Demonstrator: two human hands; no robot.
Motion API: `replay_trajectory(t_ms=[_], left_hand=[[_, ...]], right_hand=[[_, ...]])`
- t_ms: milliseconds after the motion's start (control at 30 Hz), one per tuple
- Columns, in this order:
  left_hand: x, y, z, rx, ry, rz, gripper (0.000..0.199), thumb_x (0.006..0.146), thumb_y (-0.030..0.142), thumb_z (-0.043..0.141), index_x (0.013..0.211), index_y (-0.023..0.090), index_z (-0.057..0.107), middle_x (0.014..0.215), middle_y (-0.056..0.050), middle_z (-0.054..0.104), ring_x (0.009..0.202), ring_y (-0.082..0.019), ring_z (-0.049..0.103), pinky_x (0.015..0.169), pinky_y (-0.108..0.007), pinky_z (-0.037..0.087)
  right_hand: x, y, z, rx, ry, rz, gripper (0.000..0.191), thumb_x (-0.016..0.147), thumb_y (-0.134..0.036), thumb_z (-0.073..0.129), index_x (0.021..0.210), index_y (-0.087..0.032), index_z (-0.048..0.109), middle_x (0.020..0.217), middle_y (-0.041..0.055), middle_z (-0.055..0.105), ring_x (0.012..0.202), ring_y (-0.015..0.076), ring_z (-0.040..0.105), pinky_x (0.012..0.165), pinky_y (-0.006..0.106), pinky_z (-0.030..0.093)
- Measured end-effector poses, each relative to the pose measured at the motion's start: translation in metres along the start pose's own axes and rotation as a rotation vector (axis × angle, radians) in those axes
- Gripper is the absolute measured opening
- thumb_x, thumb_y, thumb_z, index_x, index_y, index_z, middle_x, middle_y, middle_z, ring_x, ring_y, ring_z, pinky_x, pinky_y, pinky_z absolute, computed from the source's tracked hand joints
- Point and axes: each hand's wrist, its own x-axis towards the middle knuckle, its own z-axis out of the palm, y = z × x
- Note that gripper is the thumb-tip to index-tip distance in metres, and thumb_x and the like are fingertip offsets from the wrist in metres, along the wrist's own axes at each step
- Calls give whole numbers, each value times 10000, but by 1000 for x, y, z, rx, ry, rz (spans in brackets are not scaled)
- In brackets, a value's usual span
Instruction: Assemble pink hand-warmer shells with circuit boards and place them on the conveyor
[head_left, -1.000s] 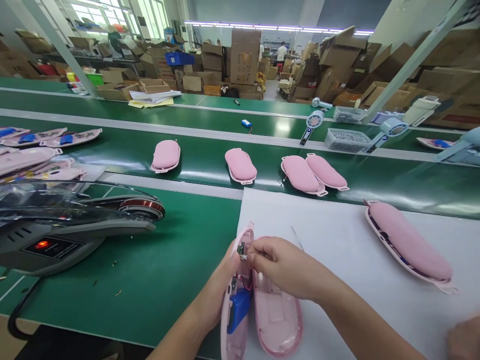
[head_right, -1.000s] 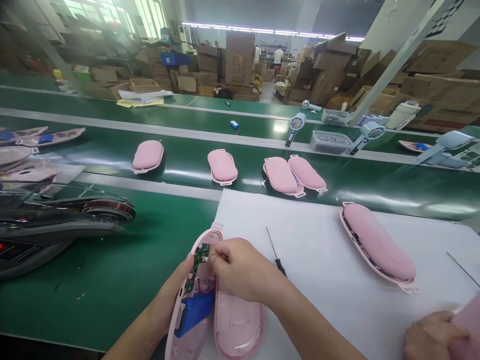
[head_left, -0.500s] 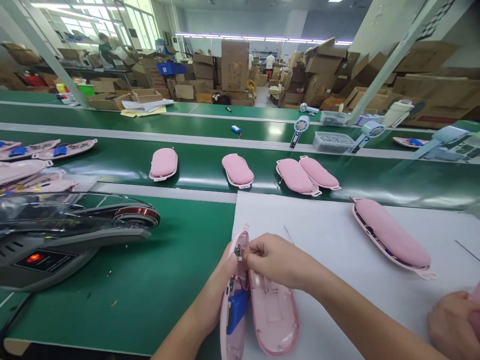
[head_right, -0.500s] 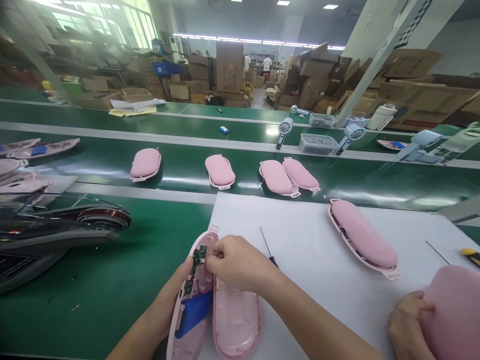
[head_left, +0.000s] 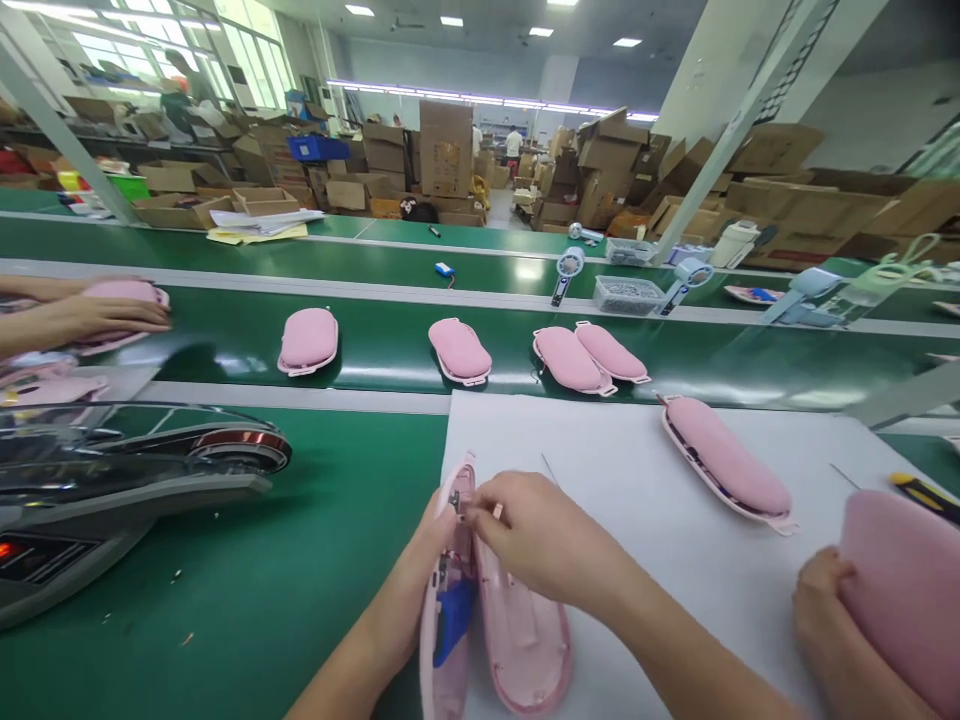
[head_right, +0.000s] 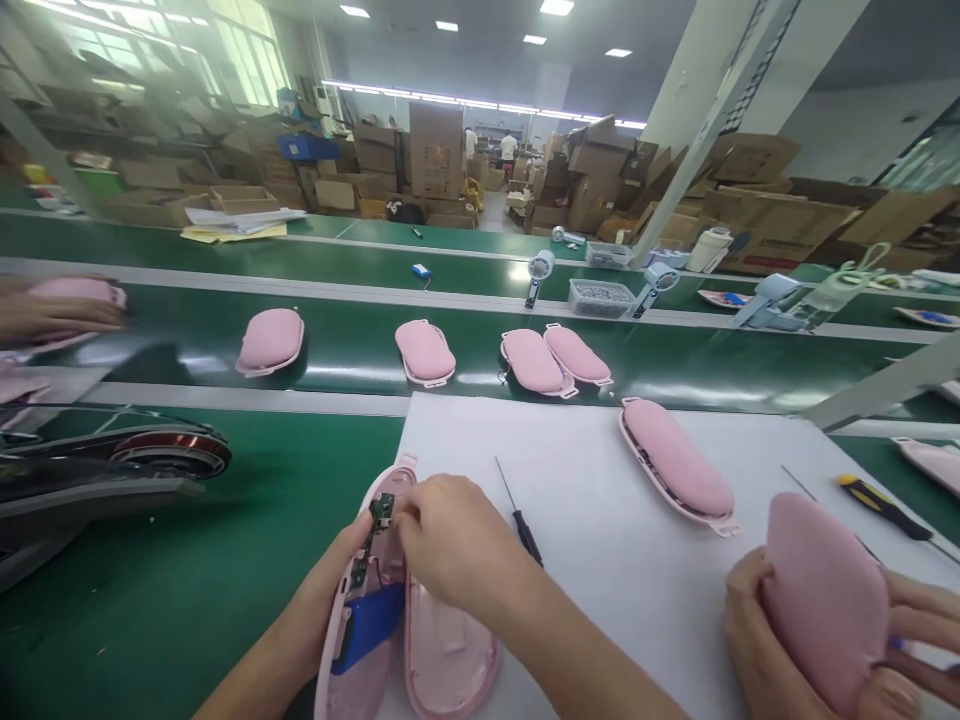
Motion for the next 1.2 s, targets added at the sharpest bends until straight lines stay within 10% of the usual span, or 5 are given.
replay_trajectory(t_ms=[200, 500, 800, 967, 1200], left_hand=[[-1, 7, -8, -6, 4, -149, 406, 813, 438, 623, 1046, 122, 726, 935, -103, 766, 1063, -319, 650, 1028, -419, 417], [7, 19, -16, -44, 19, -156, 453, 827, 480, 579, 1106, 139, 684, 1037, -101, 741, 1126, -337, 611, 1026, -447, 416], [12, 15, -17, -132, 138, -146, 551, 808, 536, 548, 1193, 148, 613, 1104, -100, 717, 1125, -347, 607, 1014, -461, 408], [14, 12, -14, -146, 158, -118, 618, 815, 575, 511, 1242, 132, 566, 1142, -121, 695, 1130, -354, 598, 1007, -465, 403], [16, 11, -16, -232, 71, -169, 583, 769, 580, 562, 1113, 114, 630, 1062, -134, 707, 1075, -365, 613, 966, -449, 425]], right_hand=[[-27, 89, 39, -179, 719, 219, 343, 854, -351, 444, 1001, -113, 642, 1146, 240, 538, 1048, 395, 458, 829, 531, 410], [-66, 58, 32, 521, 754, 221, 218, 778, -420, 662, 916, -262, 599, 714, -10, 651, 627, 168, 598, 575, 247, 491], [-65, 39, 16, 617, 392, -103, 93, 845, -328, 638, 937, -319, 627, 579, -54, 600, 442, 120, 544, 394, 192, 433], [-51, 37, 34, 757, 643, -330, 108, 891, -238, 616, 956, -317, 578, 840, -23, 624, 704, 134, 628, 611, 230, 521], [-27, 41, 71, 801, 551, -523, 288, 863, -35, 510, 1050, -255, 520, 1005, 8, 627, 972, 144, 639, 846, 298, 554]])
